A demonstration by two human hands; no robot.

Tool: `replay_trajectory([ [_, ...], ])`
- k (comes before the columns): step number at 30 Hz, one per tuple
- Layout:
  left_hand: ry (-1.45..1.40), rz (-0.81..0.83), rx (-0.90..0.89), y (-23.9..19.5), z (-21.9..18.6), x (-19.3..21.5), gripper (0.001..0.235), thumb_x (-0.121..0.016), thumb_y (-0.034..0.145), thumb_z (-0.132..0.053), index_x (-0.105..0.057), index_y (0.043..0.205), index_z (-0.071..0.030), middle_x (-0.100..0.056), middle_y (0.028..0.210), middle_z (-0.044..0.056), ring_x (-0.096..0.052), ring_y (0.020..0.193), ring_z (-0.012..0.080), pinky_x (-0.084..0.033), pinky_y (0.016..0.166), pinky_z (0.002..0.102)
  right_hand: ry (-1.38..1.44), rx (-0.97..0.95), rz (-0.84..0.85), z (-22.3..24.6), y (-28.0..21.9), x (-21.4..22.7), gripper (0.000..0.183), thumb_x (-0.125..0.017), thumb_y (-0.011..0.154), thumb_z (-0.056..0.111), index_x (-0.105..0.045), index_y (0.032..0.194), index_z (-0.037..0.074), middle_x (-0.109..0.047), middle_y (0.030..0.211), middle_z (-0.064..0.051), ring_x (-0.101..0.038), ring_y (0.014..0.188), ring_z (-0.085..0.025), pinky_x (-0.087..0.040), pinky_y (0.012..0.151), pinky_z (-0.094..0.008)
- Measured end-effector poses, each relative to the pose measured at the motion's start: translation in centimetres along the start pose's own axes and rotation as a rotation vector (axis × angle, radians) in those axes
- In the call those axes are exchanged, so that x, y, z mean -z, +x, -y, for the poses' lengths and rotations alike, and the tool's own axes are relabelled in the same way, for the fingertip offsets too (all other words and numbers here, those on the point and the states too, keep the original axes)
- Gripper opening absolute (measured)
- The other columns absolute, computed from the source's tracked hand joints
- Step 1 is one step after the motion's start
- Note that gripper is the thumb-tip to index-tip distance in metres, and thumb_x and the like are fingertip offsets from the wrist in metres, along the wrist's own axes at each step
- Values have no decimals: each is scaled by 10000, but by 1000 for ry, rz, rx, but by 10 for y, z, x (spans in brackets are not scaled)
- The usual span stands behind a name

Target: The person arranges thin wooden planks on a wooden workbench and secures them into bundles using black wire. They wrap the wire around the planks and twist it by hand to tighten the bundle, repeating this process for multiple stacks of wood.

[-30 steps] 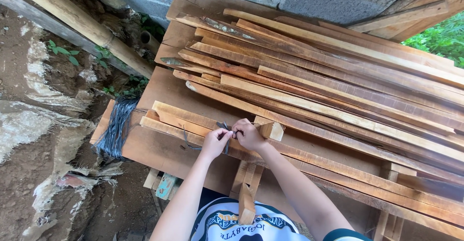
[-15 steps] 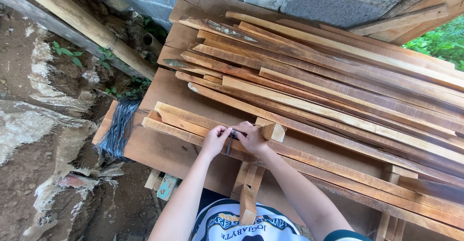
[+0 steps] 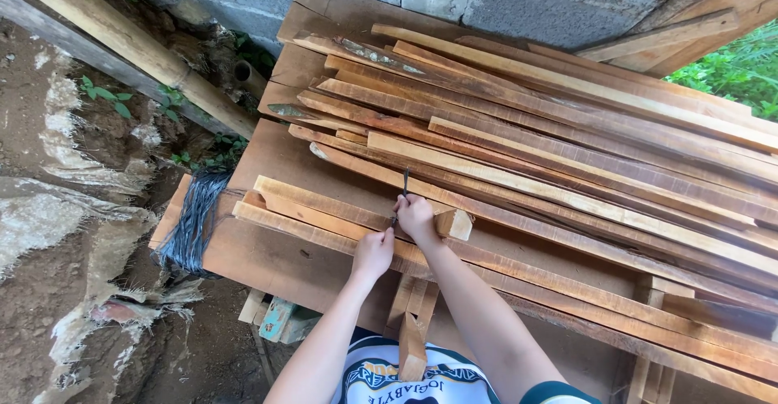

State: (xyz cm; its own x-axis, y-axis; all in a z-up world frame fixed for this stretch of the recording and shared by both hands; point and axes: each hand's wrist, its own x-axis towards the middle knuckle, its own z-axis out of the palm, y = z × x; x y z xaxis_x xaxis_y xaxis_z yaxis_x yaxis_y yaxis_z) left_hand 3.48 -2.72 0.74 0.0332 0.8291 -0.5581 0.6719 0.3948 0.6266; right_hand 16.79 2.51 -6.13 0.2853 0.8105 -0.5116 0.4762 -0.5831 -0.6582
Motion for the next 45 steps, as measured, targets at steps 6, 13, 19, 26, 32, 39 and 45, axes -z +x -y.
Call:
replay_trajectory([
  [6,-64,11,-46,-27,-1,8,528,-530,999,-398,-651,649,-22,-648,700,222,-682,834,380,-418,697,499,-187,-148,174,-42,65,-47,340,-559,918,470,-815,874,252,-793,943,-28,-725,1082,-285,-566,954,-410],
  [13,-398,23,-60,-5,-66,39,472,-508,1033,-488,-754,810,-152,-618,602,53,-621,785,184,-497,774,318,-125,-228,257,-15,37,-25,428,-507,915,406,-818,992,122,-780,1086,-122,-688,1155,-350,-538,1015,-461],
  [19,463,23,-14,22,-73,67,513,-359,1061,-502,-743,984,-170,-762,930,159,-722,1050,354,-550,920,498,201,-270,91,-16,42,-37,398,-472,967,367,-804,828,197,-778,754,-19,-749,962,-215,-554,870,-354],
  [26,603,211,59,18,-67,38,486,-378,1028,-401,-751,1115,-104,-743,1172,175,-665,1214,358,-510,1030,500,447,-293,4,-33,60,-51,394,-488,980,274,-762,772,81,-689,569,-83,-706,523,-226,-553,493,-334],
  [32,409,138,36,-1,-51,32,495,-431,982,-423,-783,1005,-76,-746,1107,204,-669,1153,397,-527,1004,520,-89,-140,144,-41,64,-49,365,-478,971,217,-745,770,70,-715,739,-134,-690,689,-328,-561,606,-394],
  [39,217,146,142,7,-50,34,433,-482,955,-412,-806,924,-125,-757,1018,196,-658,1160,396,-524,1009,482,-225,-328,238,-20,74,-50,204,-613,709,174,-801,698,96,-767,790,-135,-746,1032,-311,-586,888,-434],
  [45,128,194,82,13,-41,37,472,-502,916,-456,-748,663,-143,-690,641,172,-683,1031,383,-539,883,479,-671,-91,465,-6,66,-39,500,-444,775,197,-767,1117,28,-749,1211,-93,-670,1226,-294,-562,1006,-414],
])
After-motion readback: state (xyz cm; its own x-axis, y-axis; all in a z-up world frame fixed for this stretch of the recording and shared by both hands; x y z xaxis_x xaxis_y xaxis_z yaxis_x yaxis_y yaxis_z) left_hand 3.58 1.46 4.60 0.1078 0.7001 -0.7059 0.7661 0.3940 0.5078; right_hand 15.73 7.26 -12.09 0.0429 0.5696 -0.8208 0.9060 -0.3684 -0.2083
